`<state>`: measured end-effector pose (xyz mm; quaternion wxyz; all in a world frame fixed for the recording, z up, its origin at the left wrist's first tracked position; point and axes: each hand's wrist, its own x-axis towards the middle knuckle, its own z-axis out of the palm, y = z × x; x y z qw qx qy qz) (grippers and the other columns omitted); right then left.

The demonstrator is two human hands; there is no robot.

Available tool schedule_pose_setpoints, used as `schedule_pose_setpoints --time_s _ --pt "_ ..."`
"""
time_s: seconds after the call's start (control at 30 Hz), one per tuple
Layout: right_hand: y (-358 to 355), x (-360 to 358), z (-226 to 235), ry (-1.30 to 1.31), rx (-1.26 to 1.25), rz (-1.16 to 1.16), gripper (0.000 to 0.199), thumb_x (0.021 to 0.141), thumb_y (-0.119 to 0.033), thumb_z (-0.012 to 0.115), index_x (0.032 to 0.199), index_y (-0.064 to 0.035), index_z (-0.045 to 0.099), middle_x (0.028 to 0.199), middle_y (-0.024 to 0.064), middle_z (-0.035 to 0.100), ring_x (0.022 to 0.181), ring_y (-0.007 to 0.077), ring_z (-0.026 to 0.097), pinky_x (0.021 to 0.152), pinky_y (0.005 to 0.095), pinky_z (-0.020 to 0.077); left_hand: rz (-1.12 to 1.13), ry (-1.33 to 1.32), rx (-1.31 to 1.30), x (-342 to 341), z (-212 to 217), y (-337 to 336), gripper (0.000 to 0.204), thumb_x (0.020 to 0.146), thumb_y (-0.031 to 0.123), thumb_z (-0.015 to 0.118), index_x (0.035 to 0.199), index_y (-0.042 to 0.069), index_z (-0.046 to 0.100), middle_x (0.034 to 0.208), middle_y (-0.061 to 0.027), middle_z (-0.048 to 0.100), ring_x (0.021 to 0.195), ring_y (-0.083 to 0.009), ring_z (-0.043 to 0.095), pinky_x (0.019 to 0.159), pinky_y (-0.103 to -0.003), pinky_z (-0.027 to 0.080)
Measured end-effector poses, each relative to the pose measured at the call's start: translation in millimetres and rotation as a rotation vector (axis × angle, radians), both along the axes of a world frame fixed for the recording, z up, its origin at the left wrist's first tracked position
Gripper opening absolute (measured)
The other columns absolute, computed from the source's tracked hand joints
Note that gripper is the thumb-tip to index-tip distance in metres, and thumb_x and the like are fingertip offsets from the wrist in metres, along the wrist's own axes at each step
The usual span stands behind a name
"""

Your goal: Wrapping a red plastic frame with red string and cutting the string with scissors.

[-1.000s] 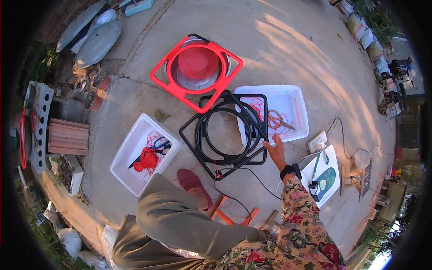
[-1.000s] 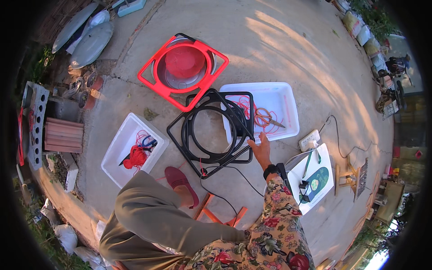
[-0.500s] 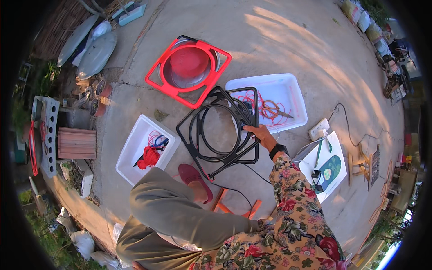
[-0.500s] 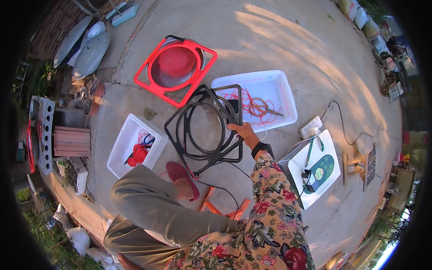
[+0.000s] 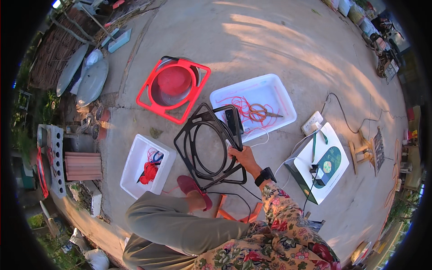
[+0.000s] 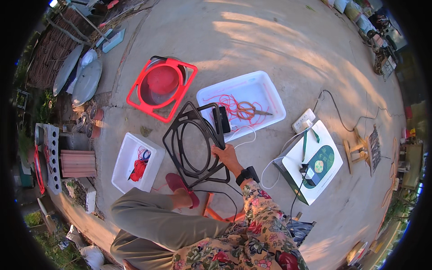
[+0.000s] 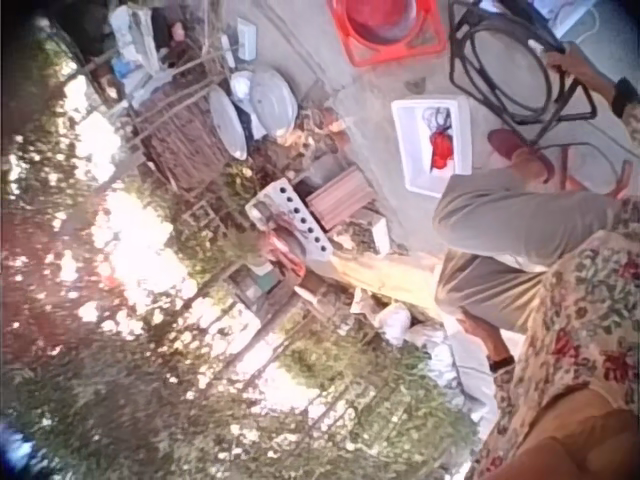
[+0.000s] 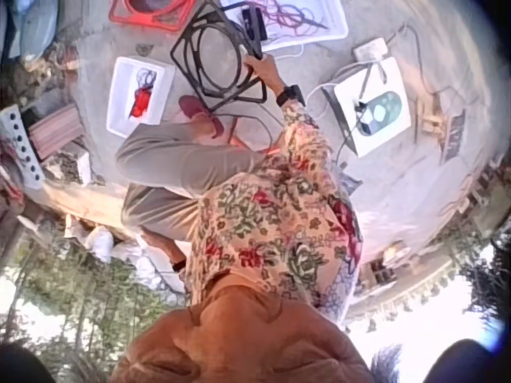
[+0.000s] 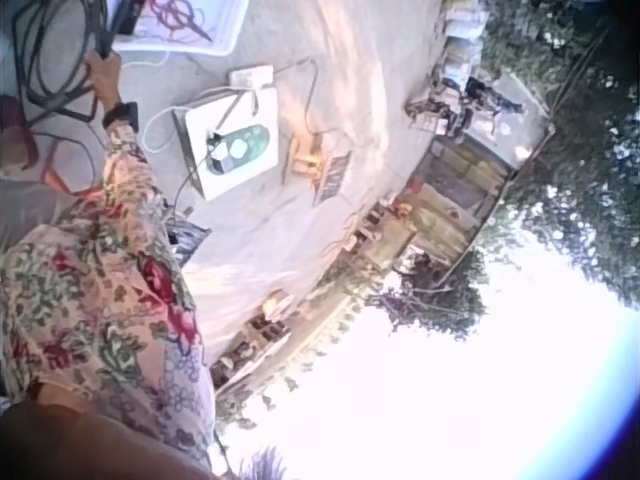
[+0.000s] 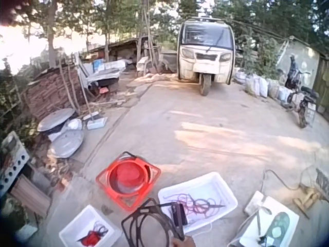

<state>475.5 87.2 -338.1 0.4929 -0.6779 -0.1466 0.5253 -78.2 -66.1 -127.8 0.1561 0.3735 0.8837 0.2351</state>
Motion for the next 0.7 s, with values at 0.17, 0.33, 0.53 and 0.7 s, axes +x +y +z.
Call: schedule_pose_setpoints --time_s 0.17,0.33,0.53,0.7 --pt "13.4 32.4 -36.9 -0.125 0.034 0.087 0.021 0.079 -0.021 0.067 0.088 -0.0029 0.061 0.073 0.0029 0.064 0.059 0.0095 0.058 0.047 0.0253 0.0421 0.0 0.008 0.029 21.1 17.9 -1.5 0.054 0.093 0.04 0.052 0.119 -0.007 0.051 0.111 -0.0252 0.057 0.094 -0.0314 0.056 0.081 -0.042 0.048" --pt "23.6 63.5 -64.9 -0.251 -0.035 0.136 0.036 0.069 -0.018 0.069 0.097 0.0036 0.06 0.078 0.0138 0.063 0.068 0.0256 0.062 0.063 0.0377 0.0475 -0.002 -0.004 0.033 46.3 21.3 11.8 0.054 0.093 0.04 0.052 0.119 -0.007 0.051 0.112 -0.0246 0.057 0.095 -0.0311 0.055 0.082 -0.042 0.047" --pt "63.1 75.7 -89.3 -0.553 -0.124 0.418 0.051 0.068 -0.04 0.071 0.093 0.0028 0.058 0.092 0.0256 0.061 0.093 0.0398 0.059 0.077 0.0439 0.0452 0.012 0.005 0.034 50.8 16.1 24.4 0.054 0.093 0.04 0.052 0.119 -0.006 0.051 0.112 -0.0238 0.056 0.096 -0.0308 0.055 0.083 -0.042 0.047" --pt "72.3 77.4 -109.7 -0.873 -0.285 0.57 0.057 0.075 -0.05 0.066 0.098 0.0016 0.058 0.095 0.0253 0.061 0.094 0.037 0.06 0.077 0.0429 0.0463 0.026 -0.013 0.029 57.4 7.5 36.2 0.054 0.093 0.041 0.052 0.12 -0.006 0.051 0.113 -0.0232 0.056 0.097 -0.0305 0.055 0.084 -0.041 0.046"
